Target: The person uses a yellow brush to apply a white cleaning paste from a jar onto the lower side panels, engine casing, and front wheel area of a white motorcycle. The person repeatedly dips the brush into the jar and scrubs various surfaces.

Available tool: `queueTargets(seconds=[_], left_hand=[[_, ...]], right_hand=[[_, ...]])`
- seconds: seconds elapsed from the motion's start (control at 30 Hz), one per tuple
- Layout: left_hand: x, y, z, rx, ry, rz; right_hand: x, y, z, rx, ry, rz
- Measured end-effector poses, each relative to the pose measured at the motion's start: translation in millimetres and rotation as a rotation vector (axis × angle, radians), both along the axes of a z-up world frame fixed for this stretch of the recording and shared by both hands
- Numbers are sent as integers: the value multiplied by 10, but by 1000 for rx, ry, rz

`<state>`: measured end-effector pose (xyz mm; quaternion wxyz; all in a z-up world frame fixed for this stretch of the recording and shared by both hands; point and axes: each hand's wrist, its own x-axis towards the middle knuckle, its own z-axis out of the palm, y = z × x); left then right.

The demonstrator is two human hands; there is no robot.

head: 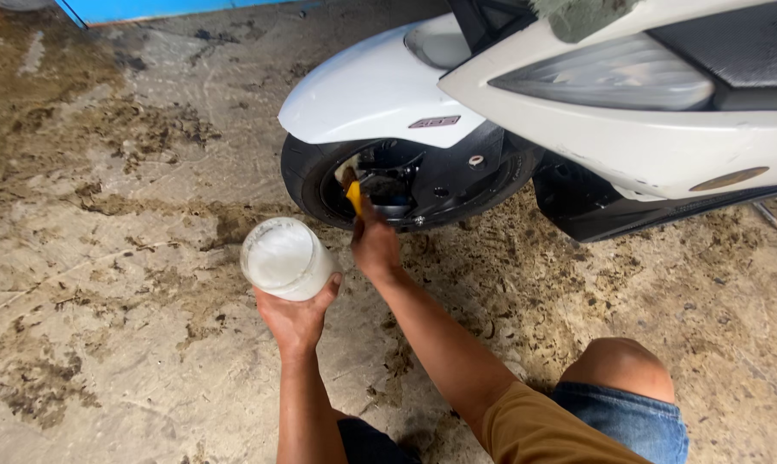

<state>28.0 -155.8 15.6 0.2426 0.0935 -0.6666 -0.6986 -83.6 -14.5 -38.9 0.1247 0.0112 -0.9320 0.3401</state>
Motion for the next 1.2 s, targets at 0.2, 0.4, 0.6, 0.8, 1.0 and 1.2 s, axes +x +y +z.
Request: queueTargets(seconds=[0.2,0.4,0.6,0.8,1.0,1.2], left_hand=[[-76,6,-50,59,-48,-11],[-196,122,-121,84,0,-4],[-125,190,-210,102,96,7],[63,130,-195,-101,55,-43],[406,-10,-152,-104,17,-94],[435,-116,-31,127,16,-240]], right_hand=[[-171,231,683,465,-287,-104],[-239,0,915,278,-675,-111],[234,338,1068,-431,-622,-80],[633,732,1301,-996,-427,480],[23,256,1075,234,-453,51],[-689,48,538,355,-430,-43]])
